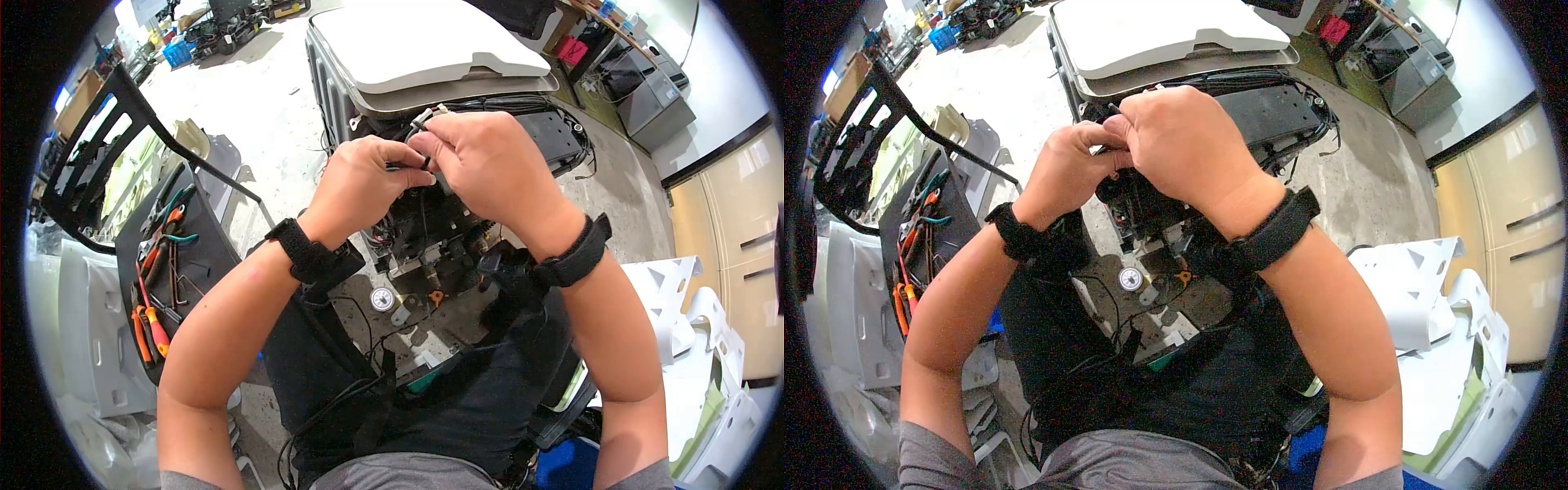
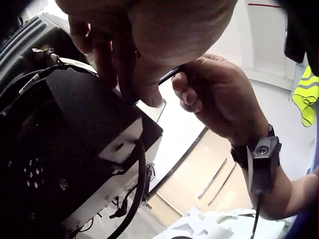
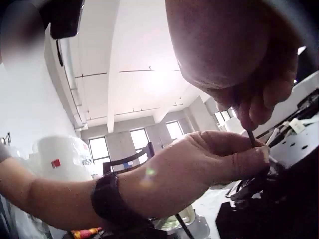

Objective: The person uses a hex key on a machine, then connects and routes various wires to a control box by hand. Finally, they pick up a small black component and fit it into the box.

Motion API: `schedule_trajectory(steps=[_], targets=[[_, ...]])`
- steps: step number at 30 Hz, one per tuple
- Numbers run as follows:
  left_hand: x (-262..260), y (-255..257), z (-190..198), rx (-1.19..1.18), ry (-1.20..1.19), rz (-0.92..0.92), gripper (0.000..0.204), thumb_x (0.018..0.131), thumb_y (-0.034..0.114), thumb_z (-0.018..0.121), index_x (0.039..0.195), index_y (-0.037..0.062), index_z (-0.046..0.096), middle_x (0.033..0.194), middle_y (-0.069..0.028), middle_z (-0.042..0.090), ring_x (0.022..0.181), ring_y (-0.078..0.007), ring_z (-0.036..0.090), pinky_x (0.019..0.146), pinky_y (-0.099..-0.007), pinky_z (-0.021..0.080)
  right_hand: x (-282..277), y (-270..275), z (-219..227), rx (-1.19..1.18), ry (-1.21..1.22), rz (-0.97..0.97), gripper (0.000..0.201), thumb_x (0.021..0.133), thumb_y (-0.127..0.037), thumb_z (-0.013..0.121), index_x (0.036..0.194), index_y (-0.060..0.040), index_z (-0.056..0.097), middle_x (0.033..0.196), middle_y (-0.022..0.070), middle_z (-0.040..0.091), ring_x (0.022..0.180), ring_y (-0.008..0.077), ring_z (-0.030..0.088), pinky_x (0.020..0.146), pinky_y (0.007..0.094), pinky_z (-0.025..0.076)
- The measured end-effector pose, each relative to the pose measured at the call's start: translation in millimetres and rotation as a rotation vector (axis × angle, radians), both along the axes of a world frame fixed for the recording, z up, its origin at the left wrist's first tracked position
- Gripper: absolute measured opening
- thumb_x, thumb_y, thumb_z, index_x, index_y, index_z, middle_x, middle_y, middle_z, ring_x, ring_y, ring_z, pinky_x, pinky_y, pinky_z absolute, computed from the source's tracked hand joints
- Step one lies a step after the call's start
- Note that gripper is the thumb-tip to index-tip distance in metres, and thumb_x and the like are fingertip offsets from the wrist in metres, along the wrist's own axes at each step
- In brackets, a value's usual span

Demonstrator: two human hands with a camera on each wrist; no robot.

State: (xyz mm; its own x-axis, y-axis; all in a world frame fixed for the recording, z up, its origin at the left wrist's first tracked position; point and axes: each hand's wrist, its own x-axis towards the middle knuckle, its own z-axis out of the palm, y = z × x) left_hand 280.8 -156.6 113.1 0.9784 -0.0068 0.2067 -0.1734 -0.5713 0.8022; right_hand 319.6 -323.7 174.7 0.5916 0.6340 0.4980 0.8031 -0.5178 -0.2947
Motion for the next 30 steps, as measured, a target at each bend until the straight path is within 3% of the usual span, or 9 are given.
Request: schedule_trajectory(steps=[3,5,6,8,11,18,23,27,30], targets=[[-0.3,2.0,-5.4,-0.024,-0.094,-0.030,0.023,0.073,0.024,0.080,0.092,0.0111,0.076,0.084,-0.0146,0.069,0.077,-0.0294,0.066,0.072,-0.0357,0.052,8.2,-4.4,3.1,-0.094,-0.072,0.145,0.017,0.082,-0.019,0.062,0.072,-0.0046,0.061,0.070,0.0176,0.063,0.072,0.0362,0.064,0.065,0.0446,0.051],[-2.2,1.1,-4.2,0.007,-0.161,-0.073,0.017,0.076,0.012,0.078,0.091,0.0074,0.073,0.073,-0.0058,0.064,0.067,-0.0139,0.062,0.063,-0.0285,0.049,11.5,-7.1,6.9,-0.178,-0.149,0.246,0.012,0.078,-0.018,0.063,0.075,-0.0059,0.060,0.072,0.0156,0.063,0.074,0.0344,0.065,0.066,0.0429,0.052],[-3.2,1.5,-3.2,0.008,-0.164,-0.073,0.017,0.076,0.012,0.078,0.091,0.0074,0.073,0.073,-0.0058,0.064,0.067,-0.0139,0.062,0.063,-0.0285,0.049,11.6,-7.9,8.6,-0.178,-0.152,0.247,0.012,0.078,-0.018,0.063,0.075,-0.0059,0.060,0.072,0.0156,0.063,0.074,0.0344,0.065,0.066,0.0429,0.052],[-5.1,2.4,-1.1,0.184,-0.311,-0.079,0.019,0.074,0.015,0.080,0.091,0.0100,0.074,0.075,-0.0075,0.064,0.072,-0.0189,0.062,0.067,-0.0309,0.050,11.4,-8.9,11.9,-0.197,-0.198,0.340,0.011,0.076,-0.017,0.065,0.078,-0.0065,0.060,0.074,0.0135,0.065,0.074,0.0328,0.065,0.066,0.0425,0.052],[-4.3,1.7,-3.0,0.165,-0.305,-0.086,0.020,0.073,0.017,0.080,0.091,0.0119,0.075,0.078,-0.0093,0.065,0.075,-0.0244,0.062,0.071,-0.0334,0.050,12.9,-9.0,11.5,-0.249,-0.223,0.329,0.013,0.075,-0.017,0.066,0.081,-0.0068,0.060,0.077,0.0121,0.066,0.074,0.0320,0.066,0.066,0.0425,0.053],[-0.9,-0.9,-2.9,0.199,-0.308,-0.064,0.020,0.073,0.020,0.080,0.091,0.0132,0.075,0.079,-0.0083,0.065,0.076,-0.0254,0.062,0.072,-0.0344,0.050,6.4,-6.4,22.5,-0.356,-0.213,0.220,0.014,0.075,-0.017,0.067,0.086,-0.0094,0.062,0.076,0.0106,0.066,0.072,0.0306,0.067,0.064,0.0420,0.053],[-1.1,3.8,-3.2,0.104,-0.271,-0.119,0.020,0.073,0.019,0.080,0.091,0.0137,0.075,0.078,-0.0079,0.066,0.076,-0.0255,0.063,0.072,-0.0349,0.050,3.8,-3.5,32.3,-0.436,-0.287,0.355,0.017,0.077,-0.018,0.066,0.093,-0.0144,0.066,0.074,0.0108,0.066,0.072,0.0310,0.067,0.062,0.0416,0.053],[-2.0,0.9,-0.1,0.141,-0.287,-0.085,0.018,0.073,0.019,0.079,0.088,0.0114,0.073,0.078,-0.0093,0.065,0.075,-0.0275,0.062,0.071,-0.0357,0.050,11.8,-11.4,25.8,-0.354,-0.298,0.405,0.016,0.079,-0.019,0.065,0.094,-0.0151,0.069,0.075,0.0120,0.066,0.072,0.0314,0.067,0.062,0.0412,0.053],[-4.5,-2.3,5.7,0.170,-0.289,-0.078,0.023,0.073,0.021,0.079,0.084,0.0048,0.068,0.077,-0.0130,0.064,0.076,-0.0304,0.063,0.071,-0.0373,0.050,-4.3,-13.3,34.7,-0.225,0.067,0.149,0.025,0.079,-0.027,0.065,0.095,-0.0080,0.069,0.078,0.0153,0.068,0.071,0.0323,0.066,0.066,0.0415,0.053]])
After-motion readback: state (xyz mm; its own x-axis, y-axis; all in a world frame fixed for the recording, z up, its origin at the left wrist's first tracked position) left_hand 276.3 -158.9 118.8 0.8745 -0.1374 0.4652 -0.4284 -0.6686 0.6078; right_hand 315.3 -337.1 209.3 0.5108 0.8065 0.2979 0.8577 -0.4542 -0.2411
